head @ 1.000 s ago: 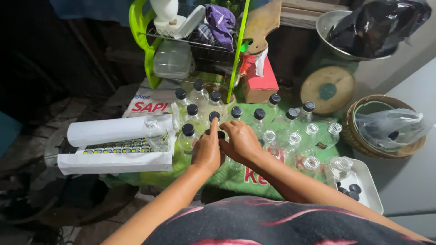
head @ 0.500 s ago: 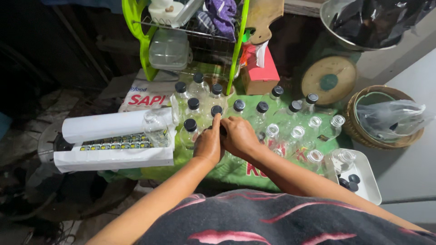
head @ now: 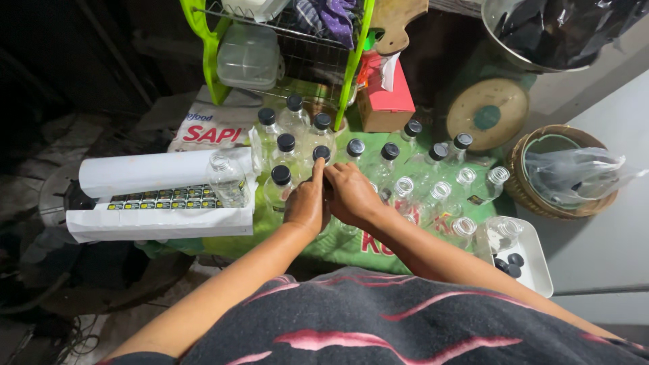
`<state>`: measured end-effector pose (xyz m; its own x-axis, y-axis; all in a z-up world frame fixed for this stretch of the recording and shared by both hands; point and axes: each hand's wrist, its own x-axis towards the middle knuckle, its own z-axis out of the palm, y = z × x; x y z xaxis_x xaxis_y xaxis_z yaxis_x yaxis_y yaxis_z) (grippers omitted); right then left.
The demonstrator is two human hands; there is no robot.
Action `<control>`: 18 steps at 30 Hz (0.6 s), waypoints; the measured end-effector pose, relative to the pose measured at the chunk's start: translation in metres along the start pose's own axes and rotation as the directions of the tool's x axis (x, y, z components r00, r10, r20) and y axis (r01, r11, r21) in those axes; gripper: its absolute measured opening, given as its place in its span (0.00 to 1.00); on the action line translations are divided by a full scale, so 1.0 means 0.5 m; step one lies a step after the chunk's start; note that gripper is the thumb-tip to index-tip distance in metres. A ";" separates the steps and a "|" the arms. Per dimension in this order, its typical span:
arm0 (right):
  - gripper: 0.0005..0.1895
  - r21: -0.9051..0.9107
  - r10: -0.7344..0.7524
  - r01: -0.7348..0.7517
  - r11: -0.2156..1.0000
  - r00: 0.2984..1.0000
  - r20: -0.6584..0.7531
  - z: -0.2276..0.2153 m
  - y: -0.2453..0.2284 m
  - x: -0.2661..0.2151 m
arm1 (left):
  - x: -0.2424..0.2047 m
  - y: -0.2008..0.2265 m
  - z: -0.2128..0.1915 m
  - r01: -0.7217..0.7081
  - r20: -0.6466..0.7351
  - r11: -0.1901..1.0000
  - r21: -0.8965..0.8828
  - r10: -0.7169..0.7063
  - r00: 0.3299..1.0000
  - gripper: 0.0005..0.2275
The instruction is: The person wipes several clear plastic bottles with a cloth, then unscrews black caps from multiple bottles and places them into a white plastic container. The person also briefly handles a sheet of printed labels and a plastic container with a lid.
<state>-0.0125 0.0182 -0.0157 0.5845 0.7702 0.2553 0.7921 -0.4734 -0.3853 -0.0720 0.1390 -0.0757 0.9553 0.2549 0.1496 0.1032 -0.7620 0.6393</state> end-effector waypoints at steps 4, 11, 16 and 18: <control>0.16 0.006 0.026 -0.026 1.000 0.999 0.021 -0.001 -0.005 -0.003 | -0.004 0.003 -0.007 0.030 0.023 0.999 -0.012 -0.030 0.999 0.39; 0.20 0.033 0.006 -0.006 0.999 1.000 0.006 -0.010 -0.013 -0.009 | -0.005 0.010 -0.017 0.040 0.054 0.999 -0.022 -0.038 0.998 0.43; 0.23 0.082 -0.019 0.018 0.996 1.000 0.009 -0.021 -0.014 -0.008 | -0.005 0.017 -0.024 0.078 0.067 0.997 -0.019 -0.077 0.995 0.44; 0.23 0.094 -0.009 0.010 0.995 1.000 -0.005 -0.027 -0.013 -0.007 | -0.004 0.020 -0.028 0.071 0.052 0.997 -0.025 -0.070 0.996 0.44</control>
<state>-0.0172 0.0126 -0.0022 0.5781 0.7723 0.2635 0.7775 -0.4234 -0.4649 -0.0765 0.1394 -0.0588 0.9589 0.2761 0.0651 0.1639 -0.7266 0.6672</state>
